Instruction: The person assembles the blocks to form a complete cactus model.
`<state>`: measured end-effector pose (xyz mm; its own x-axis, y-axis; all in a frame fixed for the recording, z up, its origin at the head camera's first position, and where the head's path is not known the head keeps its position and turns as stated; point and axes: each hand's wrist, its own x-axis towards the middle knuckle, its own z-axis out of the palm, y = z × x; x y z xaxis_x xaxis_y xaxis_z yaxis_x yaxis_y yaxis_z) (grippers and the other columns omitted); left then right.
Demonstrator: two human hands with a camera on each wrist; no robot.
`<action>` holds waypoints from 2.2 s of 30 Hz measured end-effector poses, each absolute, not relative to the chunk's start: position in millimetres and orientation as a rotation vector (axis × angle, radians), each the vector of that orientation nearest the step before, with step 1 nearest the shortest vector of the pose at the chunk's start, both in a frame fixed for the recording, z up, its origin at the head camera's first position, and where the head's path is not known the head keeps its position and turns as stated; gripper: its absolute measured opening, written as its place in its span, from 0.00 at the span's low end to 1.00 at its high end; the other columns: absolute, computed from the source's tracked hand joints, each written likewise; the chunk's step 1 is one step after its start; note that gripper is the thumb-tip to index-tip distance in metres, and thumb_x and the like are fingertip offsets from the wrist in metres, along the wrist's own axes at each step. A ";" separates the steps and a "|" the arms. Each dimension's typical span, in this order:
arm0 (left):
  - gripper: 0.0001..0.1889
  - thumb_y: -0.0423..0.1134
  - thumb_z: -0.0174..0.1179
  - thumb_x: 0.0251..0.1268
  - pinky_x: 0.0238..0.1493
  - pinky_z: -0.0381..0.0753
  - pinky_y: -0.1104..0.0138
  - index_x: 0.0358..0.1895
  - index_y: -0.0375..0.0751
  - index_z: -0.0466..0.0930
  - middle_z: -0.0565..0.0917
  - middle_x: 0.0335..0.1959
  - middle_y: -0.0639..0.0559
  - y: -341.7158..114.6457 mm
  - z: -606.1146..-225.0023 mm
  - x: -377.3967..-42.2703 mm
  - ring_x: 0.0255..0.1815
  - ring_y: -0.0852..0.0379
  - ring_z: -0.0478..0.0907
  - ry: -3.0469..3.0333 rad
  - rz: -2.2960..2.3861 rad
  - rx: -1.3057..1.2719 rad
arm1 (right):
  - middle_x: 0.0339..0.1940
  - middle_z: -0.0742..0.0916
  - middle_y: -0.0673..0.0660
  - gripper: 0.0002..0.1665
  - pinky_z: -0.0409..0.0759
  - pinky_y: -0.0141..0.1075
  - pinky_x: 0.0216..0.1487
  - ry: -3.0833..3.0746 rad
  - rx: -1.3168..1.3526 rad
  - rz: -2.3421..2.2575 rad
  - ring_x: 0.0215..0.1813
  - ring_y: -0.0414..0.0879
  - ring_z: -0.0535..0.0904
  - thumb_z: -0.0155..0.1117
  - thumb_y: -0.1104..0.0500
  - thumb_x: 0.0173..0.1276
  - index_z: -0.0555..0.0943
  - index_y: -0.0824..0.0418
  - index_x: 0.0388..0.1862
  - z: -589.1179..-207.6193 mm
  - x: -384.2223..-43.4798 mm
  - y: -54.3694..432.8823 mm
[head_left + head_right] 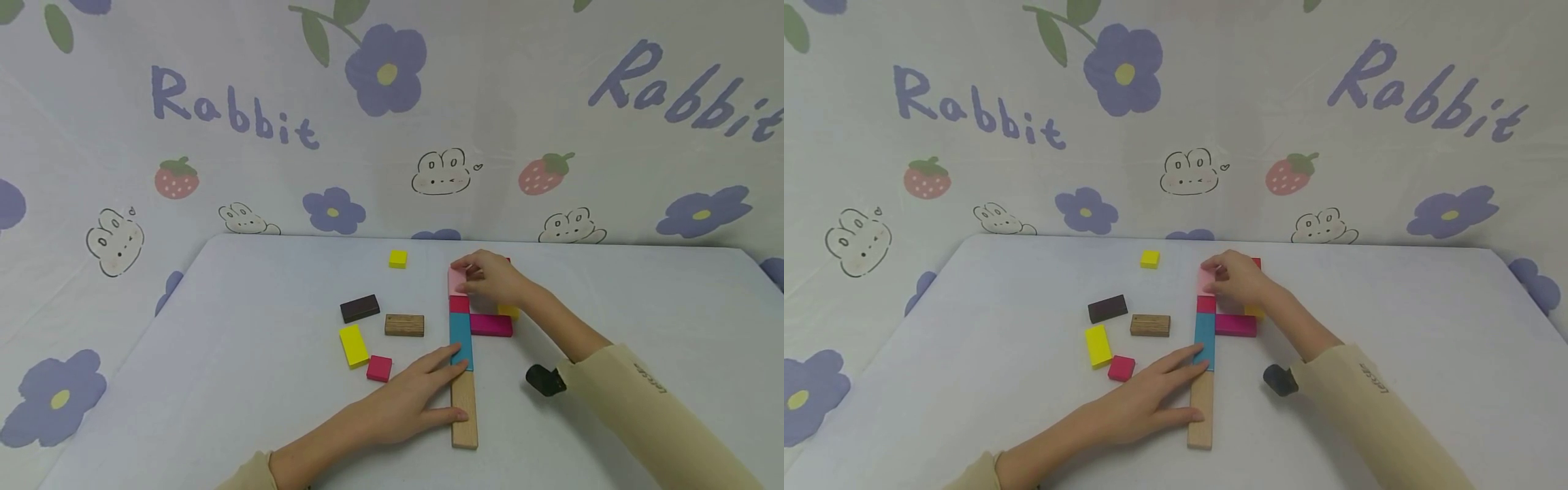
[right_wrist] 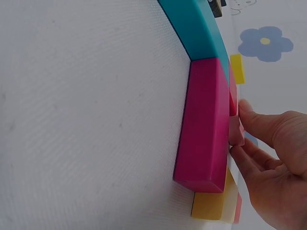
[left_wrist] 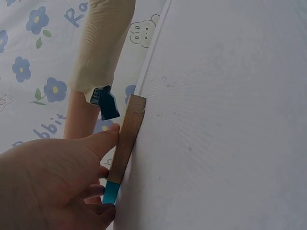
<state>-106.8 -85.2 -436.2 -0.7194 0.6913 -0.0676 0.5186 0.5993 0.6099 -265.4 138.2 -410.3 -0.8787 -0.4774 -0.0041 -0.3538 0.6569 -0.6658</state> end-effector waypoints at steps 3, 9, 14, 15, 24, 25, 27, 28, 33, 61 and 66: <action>0.38 0.57 0.60 0.78 0.82 0.63 0.58 0.83 0.47 0.62 0.52 0.88 0.54 -85.1 -436.1 -107.1 0.86 0.53 0.54 2.532 0.826 0.983 | 0.64 0.80 0.73 0.27 0.82 0.55 0.66 2.690 -0.685 -1.031 0.66 0.68 0.80 0.68 0.67 0.75 0.77 0.74 0.70 -411.3 -265.8 138.9; 0.38 0.58 0.60 0.78 0.82 0.63 0.58 0.84 0.48 0.62 0.52 0.88 0.55 -85.1 -436.0 -107.6 0.86 0.53 0.54 2.529 0.828 0.981 | 0.64 0.80 0.73 0.27 0.81 0.55 0.66 2.694 -0.706 -1.028 0.66 0.68 0.80 0.68 0.67 0.75 0.77 0.74 0.69 -411.3 -265.0 139.6; 0.37 0.58 0.59 0.79 0.81 0.64 0.57 0.84 0.47 0.62 0.52 0.88 0.54 -85.5 -437.3 -108.1 0.86 0.52 0.54 2.537 0.824 1.001 | 0.65 0.80 0.73 0.27 0.81 0.55 0.67 2.685 -0.703 -1.031 0.67 0.69 0.80 0.68 0.67 0.75 0.76 0.75 0.70 -410.4 -263.3 139.3; 0.37 0.58 0.59 0.79 0.81 0.64 0.57 0.84 0.47 0.62 0.52 0.88 0.54 -85.7 -437.8 -108.2 0.86 0.52 0.54 2.538 0.823 1.006 | 0.65 0.80 0.73 0.27 0.81 0.55 0.67 2.685 -0.705 -1.029 0.67 0.69 0.80 0.68 0.67 0.75 0.76 0.75 0.70 -409.7 -262.7 139.3; 0.37 0.58 0.59 0.79 0.81 0.64 0.56 0.83 0.46 0.62 0.52 0.88 0.52 -87.1 -438.7 -108.2 0.86 0.51 0.55 2.544 0.818 1.041 | 0.66 0.79 0.73 0.29 0.81 0.55 0.67 2.706 -0.678 -1.030 0.68 0.69 0.79 0.69 0.65 0.75 0.76 0.73 0.71 -410.1 -259.0 138.1; 0.37 0.58 0.59 0.79 0.81 0.64 0.56 0.83 0.46 0.62 0.52 0.88 0.52 -87.1 -438.5 -108.1 0.86 0.51 0.55 2.545 0.816 1.041 | 0.67 0.79 0.74 0.29 0.81 0.56 0.67 2.717 -0.676 -1.031 0.68 0.70 0.79 0.69 0.65 0.75 0.76 0.73 0.71 -410.7 -258.5 138.1; 0.37 0.58 0.59 0.79 0.81 0.64 0.56 0.83 0.47 0.62 0.52 0.88 0.52 -87.0 -438.4 -108.2 0.86 0.51 0.54 2.536 0.822 1.029 | 0.68 0.78 0.74 0.29 0.82 0.56 0.66 2.749 -0.674 -1.043 0.68 0.70 0.78 0.69 0.64 0.75 0.76 0.72 0.72 -411.1 -256.0 138.5; 0.37 0.58 0.59 0.79 0.81 0.64 0.56 0.83 0.47 0.62 0.52 0.88 0.52 -87.0 -438.6 -108.1 0.86 0.51 0.55 2.538 0.819 1.028 | 0.68 0.78 0.74 0.29 0.82 0.56 0.66 2.766 -0.673 -1.052 0.68 0.70 0.78 0.68 0.63 0.75 0.76 0.72 0.72 -411.2 -254.2 138.9; 0.38 0.58 0.59 0.78 0.81 0.64 0.58 0.83 0.47 0.63 0.53 0.88 0.54 -86.1 -438.5 -107.1 0.86 0.53 0.55 2.538 0.823 1.009 | 0.68 0.78 0.74 0.28 0.80 0.58 0.67 2.834 -0.684 -1.151 0.67 0.70 0.77 0.67 0.62 0.76 0.76 0.73 0.71 -409.3 -239.9 144.3; 0.38 0.59 0.59 0.78 0.81 0.65 0.58 0.84 0.48 0.61 0.52 0.88 0.55 -87.1 -436.9 -106.9 0.86 0.54 0.54 2.542 0.790 1.000 | 0.73 0.74 0.73 0.37 0.76 0.65 0.69 2.905 -0.539 -1.164 0.74 0.70 0.69 0.69 0.56 0.75 0.70 0.71 0.75 -417.1 -186.7 190.8; 0.38 0.59 0.59 0.78 0.80 0.66 0.58 0.84 0.48 0.62 0.52 0.88 0.54 -86.6 -436.5 -106.9 0.86 0.53 0.55 2.546 0.782 1.014 | 0.76 0.71 0.74 0.39 0.72 0.70 0.70 2.881 -0.563 -1.118 0.77 0.73 0.64 0.69 0.54 0.75 0.67 0.69 0.78 -426.2 -188.2 198.5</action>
